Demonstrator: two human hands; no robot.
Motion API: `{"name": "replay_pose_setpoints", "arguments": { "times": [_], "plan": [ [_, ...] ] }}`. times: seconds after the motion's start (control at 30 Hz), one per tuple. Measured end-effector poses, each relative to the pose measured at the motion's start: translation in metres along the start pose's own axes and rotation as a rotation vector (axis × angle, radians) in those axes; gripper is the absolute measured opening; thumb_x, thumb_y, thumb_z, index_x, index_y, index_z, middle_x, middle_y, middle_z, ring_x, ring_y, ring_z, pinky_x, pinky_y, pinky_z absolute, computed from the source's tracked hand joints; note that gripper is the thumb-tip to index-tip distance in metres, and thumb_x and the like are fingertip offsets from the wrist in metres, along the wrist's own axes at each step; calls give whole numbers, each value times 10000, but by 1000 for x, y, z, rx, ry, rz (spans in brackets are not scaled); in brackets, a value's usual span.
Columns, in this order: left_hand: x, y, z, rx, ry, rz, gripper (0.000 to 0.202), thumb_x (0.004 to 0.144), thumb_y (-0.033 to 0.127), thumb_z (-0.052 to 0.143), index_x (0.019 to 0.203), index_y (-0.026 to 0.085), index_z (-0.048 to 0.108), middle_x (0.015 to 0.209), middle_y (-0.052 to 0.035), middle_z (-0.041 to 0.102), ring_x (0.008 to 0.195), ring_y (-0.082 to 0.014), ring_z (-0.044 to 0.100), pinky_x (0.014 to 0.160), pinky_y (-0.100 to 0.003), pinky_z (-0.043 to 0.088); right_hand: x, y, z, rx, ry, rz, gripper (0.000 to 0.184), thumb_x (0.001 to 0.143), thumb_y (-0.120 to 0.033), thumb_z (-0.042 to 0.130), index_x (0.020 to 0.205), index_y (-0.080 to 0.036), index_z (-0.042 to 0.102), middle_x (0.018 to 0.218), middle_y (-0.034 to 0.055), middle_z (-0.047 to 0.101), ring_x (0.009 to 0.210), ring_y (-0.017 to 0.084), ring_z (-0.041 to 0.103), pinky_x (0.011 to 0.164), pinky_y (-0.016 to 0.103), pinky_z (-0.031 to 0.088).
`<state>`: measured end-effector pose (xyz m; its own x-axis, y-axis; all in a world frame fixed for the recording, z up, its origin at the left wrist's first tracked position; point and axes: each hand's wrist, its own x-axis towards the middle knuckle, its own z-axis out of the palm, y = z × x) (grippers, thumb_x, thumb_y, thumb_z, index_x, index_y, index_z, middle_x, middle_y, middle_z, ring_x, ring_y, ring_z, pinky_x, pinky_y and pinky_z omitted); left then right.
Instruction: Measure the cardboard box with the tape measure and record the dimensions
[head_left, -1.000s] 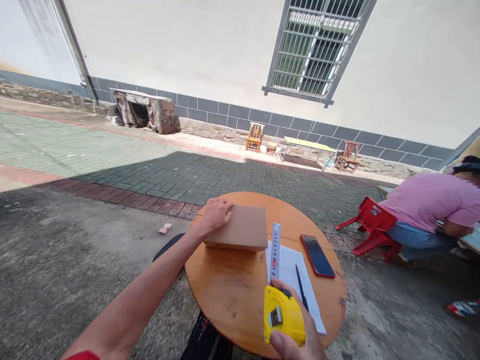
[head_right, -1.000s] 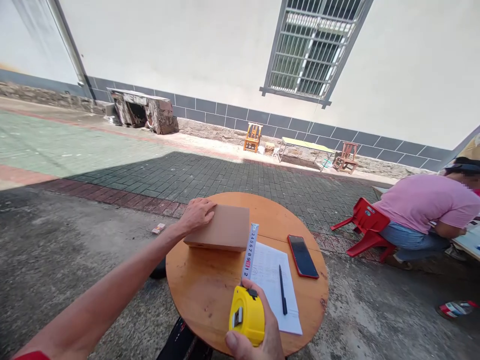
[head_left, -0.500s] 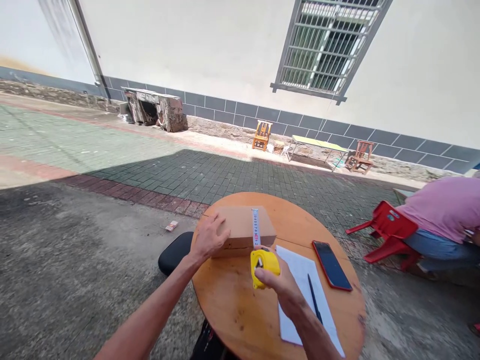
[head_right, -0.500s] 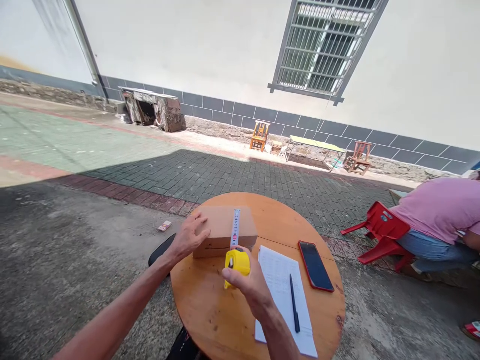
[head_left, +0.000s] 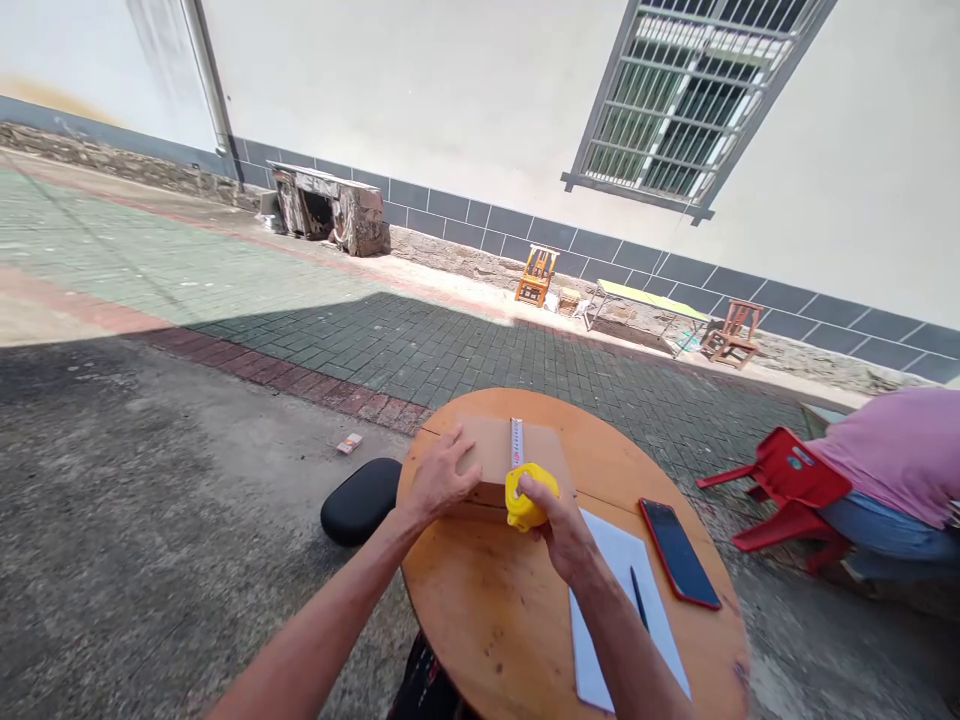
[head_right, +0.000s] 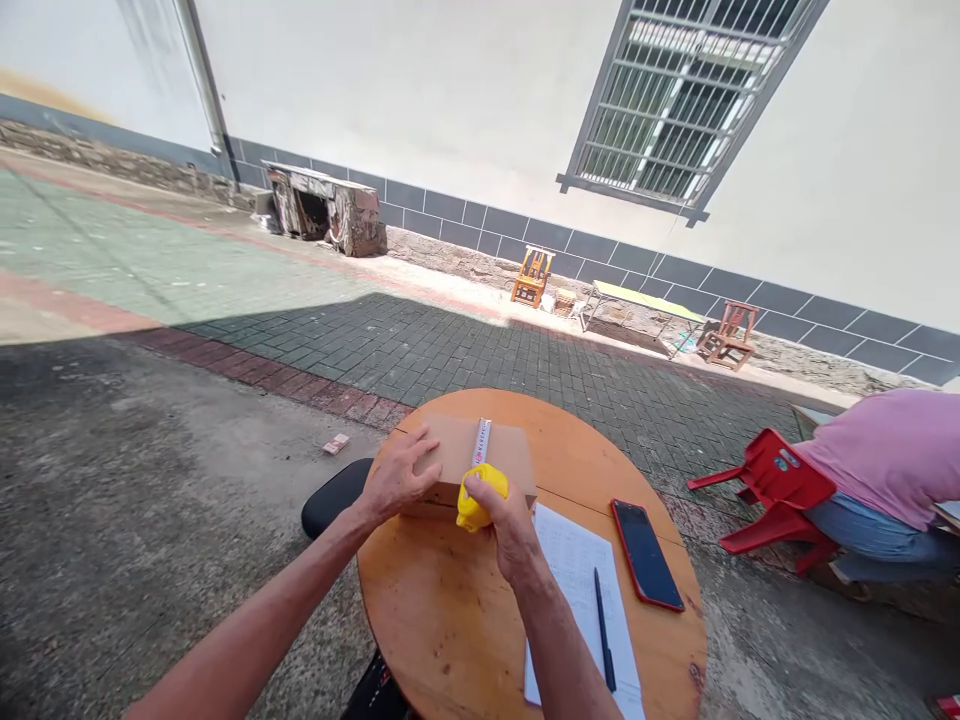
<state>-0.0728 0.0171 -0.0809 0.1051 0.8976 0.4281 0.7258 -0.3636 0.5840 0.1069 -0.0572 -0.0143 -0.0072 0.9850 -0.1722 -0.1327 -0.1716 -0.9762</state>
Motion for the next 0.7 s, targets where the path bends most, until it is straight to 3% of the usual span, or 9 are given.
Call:
{"name": "replay_pose_setpoints", "arguments": {
  "times": [0.5,0.7],
  "plan": [
    [-8,7,8,47,117,18,351,831,242,580,1163,163,660,1426,-172,519,1262,-317,525,1067,-479,425,-4,3,-14,64,-26,64,443,647,-545,784,838,-168,649,679,-6,612,579,132,556,387,181,358],
    [-8,6,9,59,120,21,357,832,242,579,1174,171,653,1426,-160,523,1251,-304,534,1065,-468,426,-14,13,-16,16,-62,49,546,634,-549,789,997,-166,647,739,5,617,594,131,546,390,168,335]
  ]
}}
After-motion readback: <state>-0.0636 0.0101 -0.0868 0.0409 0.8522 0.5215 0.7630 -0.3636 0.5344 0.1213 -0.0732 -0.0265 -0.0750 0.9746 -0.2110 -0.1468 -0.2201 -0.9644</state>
